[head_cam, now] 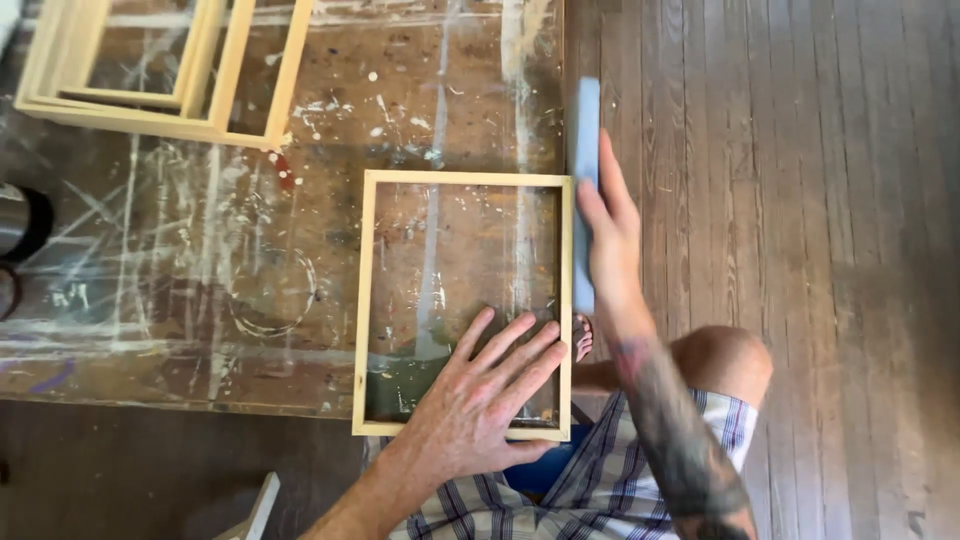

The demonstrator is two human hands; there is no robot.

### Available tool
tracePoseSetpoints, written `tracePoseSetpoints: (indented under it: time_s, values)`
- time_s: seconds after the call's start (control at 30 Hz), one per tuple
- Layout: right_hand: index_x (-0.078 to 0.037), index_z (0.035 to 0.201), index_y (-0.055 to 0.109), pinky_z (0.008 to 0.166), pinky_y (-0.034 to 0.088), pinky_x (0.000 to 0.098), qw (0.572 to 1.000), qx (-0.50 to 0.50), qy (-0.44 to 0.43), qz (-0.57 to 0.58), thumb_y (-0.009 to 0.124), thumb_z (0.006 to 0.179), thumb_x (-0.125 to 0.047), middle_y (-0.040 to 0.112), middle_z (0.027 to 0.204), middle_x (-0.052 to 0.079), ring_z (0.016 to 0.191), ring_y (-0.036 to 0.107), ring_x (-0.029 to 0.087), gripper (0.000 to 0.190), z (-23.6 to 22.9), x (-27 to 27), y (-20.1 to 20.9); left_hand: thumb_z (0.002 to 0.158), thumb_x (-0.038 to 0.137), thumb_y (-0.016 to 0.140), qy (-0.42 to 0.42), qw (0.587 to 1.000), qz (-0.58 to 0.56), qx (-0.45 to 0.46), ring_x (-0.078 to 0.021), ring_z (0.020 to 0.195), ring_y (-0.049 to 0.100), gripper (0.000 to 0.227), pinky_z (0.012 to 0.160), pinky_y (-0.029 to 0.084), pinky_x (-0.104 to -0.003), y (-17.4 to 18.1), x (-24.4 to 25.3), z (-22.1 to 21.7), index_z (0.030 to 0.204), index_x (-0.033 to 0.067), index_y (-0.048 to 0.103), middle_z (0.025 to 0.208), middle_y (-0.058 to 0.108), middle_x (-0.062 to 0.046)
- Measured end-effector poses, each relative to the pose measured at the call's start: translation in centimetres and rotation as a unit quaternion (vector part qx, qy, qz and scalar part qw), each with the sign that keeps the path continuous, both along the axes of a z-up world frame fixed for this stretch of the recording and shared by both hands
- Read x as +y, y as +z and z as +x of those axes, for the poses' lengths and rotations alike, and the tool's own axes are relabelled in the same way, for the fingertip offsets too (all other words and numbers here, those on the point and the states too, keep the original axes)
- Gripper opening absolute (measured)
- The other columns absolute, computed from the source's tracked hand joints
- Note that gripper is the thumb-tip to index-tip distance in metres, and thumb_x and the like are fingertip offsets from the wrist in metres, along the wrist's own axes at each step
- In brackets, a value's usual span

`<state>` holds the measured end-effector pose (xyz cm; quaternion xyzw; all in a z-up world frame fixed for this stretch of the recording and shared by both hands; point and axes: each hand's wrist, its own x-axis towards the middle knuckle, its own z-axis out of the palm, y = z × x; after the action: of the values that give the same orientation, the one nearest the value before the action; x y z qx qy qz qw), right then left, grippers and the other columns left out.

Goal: Sanding the edges and corners of a wooden frame using a manual sanding block to smooth the surface.

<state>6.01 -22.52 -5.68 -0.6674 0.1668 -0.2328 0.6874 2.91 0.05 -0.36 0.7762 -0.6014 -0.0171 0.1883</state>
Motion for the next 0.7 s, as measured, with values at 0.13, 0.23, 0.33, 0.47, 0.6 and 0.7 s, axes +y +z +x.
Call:
tracePoseSetpoints:
  time_s: [0.13, 0.23, 0.33, 0.47, 0.6, 0.7]
  values:
    - [-0.011, 0.161, 0.029, 0.130, 0.016, 0.0400, 1.000, 0.024, 0.001, -0.004, 0.051, 0.104, -0.039, 0.027, 0.171, 0.010, 0.159, 0.023, 0.022, 0.067, -2.1, 1.0, 1.1, 0.077, 0.064, 0.081, 0.000, 1.000, 0.004, -0.009, -0.0349, 0.149, 0.040, 0.104, 0.125, 0.022, -0.062, -0.7, -0.2, -0.1, 0.154, 0.0033, 0.044, 0.158, 0.049, -0.015]
    - [-0.013, 0.162, 0.023, 0.128, 0.014, 0.0390, 0.988, 0.143, 0.006, 0.053, 0.049, 0.098, -0.034, 0.020, 0.173, 0.008, 0.160, 0.020, 0.020, 0.072, -13.1, 7.1, 3.0, 0.079, 0.059, 0.080, -0.001, 1.000, -0.006, 0.003, -0.0362, 0.149, 0.039, 0.097, 0.125, 0.022, -0.064, -0.5, -0.2, 0.0, 0.149, 0.0000, 0.049, 0.156, 0.050, -0.018]
    - [-0.008, 0.159, 0.033, 0.126, 0.023, 0.0346, 0.972, 0.176, -0.036, 0.154, 0.057, 0.092, -0.025, 0.037, 0.168, 0.011, 0.156, 0.032, 0.017, 0.072, -18.7, 9.7, 1.0, 0.078, 0.054, 0.083, -0.002, 1.000, -0.009, 0.021, -0.0367, 0.148, 0.041, 0.095, 0.123, 0.024, -0.064, -0.1, -0.4, 0.0, 0.149, -0.0006, 0.049, 0.155, 0.051, -0.018]
    - [-0.011, 0.159, 0.030, 0.128, 0.019, 0.0430, 0.993, 0.120, 0.003, 0.004, 0.052, 0.099, -0.035, 0.029, 0.170, 0.012, 0.159, 0.026, 0.024, 0.069, -7.3, 3.5, 2.1, 0.076, 0.054, 0.082, -0.006, 1.000, -0.018, 0.003, -0.0375, 0.146, 0.042, 0.093, 0.123, 0.025, -0.065, 0.1, -0.4, 0.2, 0.145, -0.0012, 0.053, 0.151, 0.055, -0.017]
    - [-0.011, 0.158, 0.035, 0.128, 0.022, 0.0400, 0.999, 0.025, -0.005, 0.040, 0.056, 0.102, -0.033, 0.032, 0.168, 0.012, 0.156, 0.030, 0.023, 0.064, 0.3, -0.4, 1.9, 0.080, 0.061, 0.079, -0.003, 1.000, 0.011, 0.003, -0.0352, 0.150, 0.039, 0.101, 0.125, 0.021, -0.063, -0.2, -0.2, -0.4, 0.154, 0.0024, 0.043, 0.159, 0.047, -0.015]
    - [-0.012, 0.159, 0.033, 0.128, 0.023, 0.0400, 0.998, 0.056, -0.001, 0.037, 0.054, 0.101, -0.033, 0.031, 0.169, 0.011, 0.156, 0.030, 0.022, 0.065, -4.4, 2.4, 3.0, 0.078, 0.060, 0.080, -0.002, 1.000, 0.004, 0.007, -0.0357, 0.149, 0.040, 0.101, 0.125, 0.022, -0.063, -0.5, -0.2, -0.1, 0.152, 0.0021, 0.045, 0.158, 0.048, -0.017]
